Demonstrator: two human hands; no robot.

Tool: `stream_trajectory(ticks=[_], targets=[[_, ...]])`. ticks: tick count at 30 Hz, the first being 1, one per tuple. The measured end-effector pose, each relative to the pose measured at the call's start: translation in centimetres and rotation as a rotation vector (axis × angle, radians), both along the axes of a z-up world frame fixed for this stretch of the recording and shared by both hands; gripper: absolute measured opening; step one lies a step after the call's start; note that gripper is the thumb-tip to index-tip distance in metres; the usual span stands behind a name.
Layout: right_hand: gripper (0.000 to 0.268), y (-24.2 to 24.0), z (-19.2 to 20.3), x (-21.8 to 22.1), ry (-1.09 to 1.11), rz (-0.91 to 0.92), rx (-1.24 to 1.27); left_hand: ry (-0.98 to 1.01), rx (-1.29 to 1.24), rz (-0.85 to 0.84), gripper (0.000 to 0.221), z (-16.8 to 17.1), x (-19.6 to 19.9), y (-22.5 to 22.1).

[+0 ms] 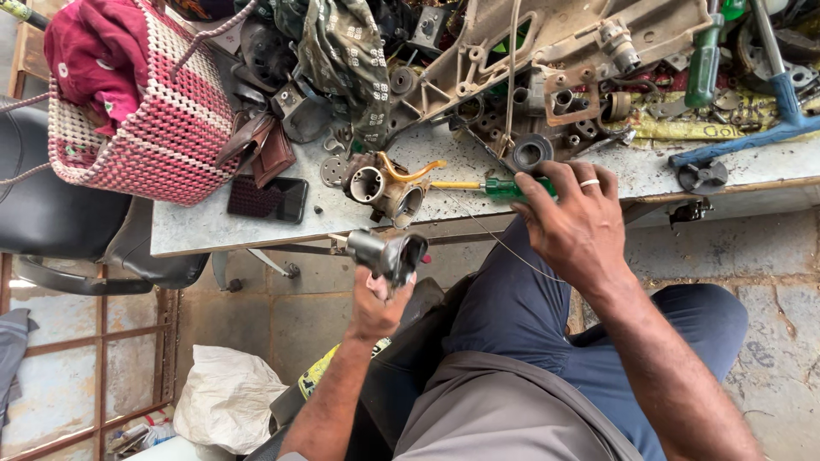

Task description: The person works with small mechanical components using pliers and a screwdriver at a cluttered workbench, removing a wire and manipulating a cylindrical metal piece.

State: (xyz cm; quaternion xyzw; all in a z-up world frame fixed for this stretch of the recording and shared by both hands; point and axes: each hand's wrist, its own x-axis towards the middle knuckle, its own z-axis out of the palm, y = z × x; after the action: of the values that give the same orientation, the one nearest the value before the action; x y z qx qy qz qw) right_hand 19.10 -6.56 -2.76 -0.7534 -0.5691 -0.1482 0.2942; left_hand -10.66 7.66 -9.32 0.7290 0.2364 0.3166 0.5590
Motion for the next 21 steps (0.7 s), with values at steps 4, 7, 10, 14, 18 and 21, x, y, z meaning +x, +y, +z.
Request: stream_trajectory(ticks=[4,7,10,14,18,21], targets=[[0.033,0.4,-0.4,0.2,-0.043,-0.010,-0.051,0.227,0.272,0.036,0.039,-0.4,-0.9,2.0],[0.032,0.3,-1.2,0.9,-0.037,-0.001,-0.123,0.228,0.425,0.029,0.045,0.0,-0.3,2.4],[0.028,-0.7,-1.8,2.1,-0.122,-0.019,-0.289,0.213,0.353,0.067,0.048,1.1,1.0,2.8],[0.027,-4.9,-1.2,4.2,-0.214,-0.144,-0.318,0.377,0.237,0.044,0.024,4.1,2.6,3.2],[0.020,-10.5,0.1,5.8,-0.201,-0.265,-0.206,0.251,0.384,0.005,0.021,6.3,4.5,2.3],[0.020,-15.7,-0.9,5.5,-0.011,-0.283,-0.108,0.443,0.165,0.084,0.027,8.2,5.2,1.7]])
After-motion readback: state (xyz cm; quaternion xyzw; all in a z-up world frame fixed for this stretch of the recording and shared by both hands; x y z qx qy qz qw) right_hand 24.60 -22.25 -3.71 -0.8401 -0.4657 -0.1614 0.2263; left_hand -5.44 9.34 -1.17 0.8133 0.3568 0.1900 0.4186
